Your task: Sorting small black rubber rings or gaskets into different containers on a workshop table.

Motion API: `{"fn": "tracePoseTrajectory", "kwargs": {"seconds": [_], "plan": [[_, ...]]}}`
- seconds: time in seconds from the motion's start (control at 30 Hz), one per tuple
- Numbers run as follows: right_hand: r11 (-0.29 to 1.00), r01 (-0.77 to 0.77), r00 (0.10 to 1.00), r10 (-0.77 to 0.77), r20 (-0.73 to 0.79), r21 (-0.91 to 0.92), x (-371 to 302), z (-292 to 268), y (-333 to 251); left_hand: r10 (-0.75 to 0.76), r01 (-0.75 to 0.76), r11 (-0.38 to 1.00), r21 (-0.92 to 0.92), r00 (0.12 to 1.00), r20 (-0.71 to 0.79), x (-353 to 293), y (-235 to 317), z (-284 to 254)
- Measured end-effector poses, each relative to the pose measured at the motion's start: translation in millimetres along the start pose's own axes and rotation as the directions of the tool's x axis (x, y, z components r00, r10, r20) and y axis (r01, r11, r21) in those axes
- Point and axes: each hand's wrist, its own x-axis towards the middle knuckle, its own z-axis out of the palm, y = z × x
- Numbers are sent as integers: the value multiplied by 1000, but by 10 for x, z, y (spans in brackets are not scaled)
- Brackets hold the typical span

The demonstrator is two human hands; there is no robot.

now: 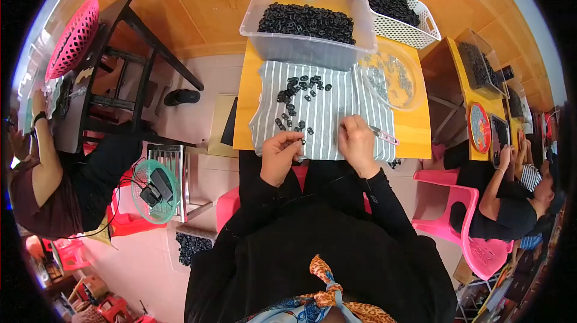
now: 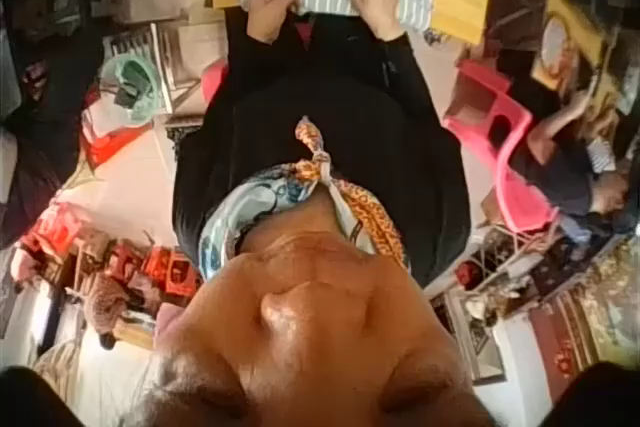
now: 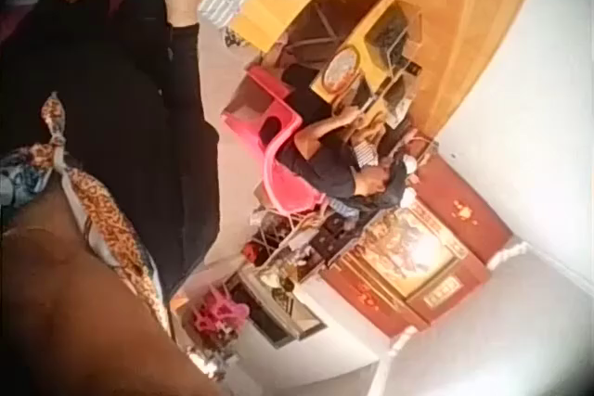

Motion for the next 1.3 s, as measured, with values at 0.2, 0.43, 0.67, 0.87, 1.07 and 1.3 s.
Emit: {"fn": "tracePoseTrajectory", "kwargs": {"seconds": [0.2,0.43,0.67,0.87,1.07,1.3], "plan": [[989,113,994,-112,15,-96,-73,105,13,-9,9,1000,-11,1000,8,10,23,71],[997,-53,993,60,-103,63,-53,-130,268,-33,34,999,-33,999,34,13,-9,138],[998,26,999,-24,44,-48,-42,-81,22,-60,60,998,-2,997,49,-10,28,263],[970,-110,992,94,84,216,-107,84,270,-63,62,998,13,998,30,1,35,269],[263,-523,838,331,434,810,-59,-113,70,-31,32,999,-11,996,79,35,45,357],[371,-447,884,325,338,814,-125,-107,-161,1,1,1000,-15,991,132,89,74,405]]}}
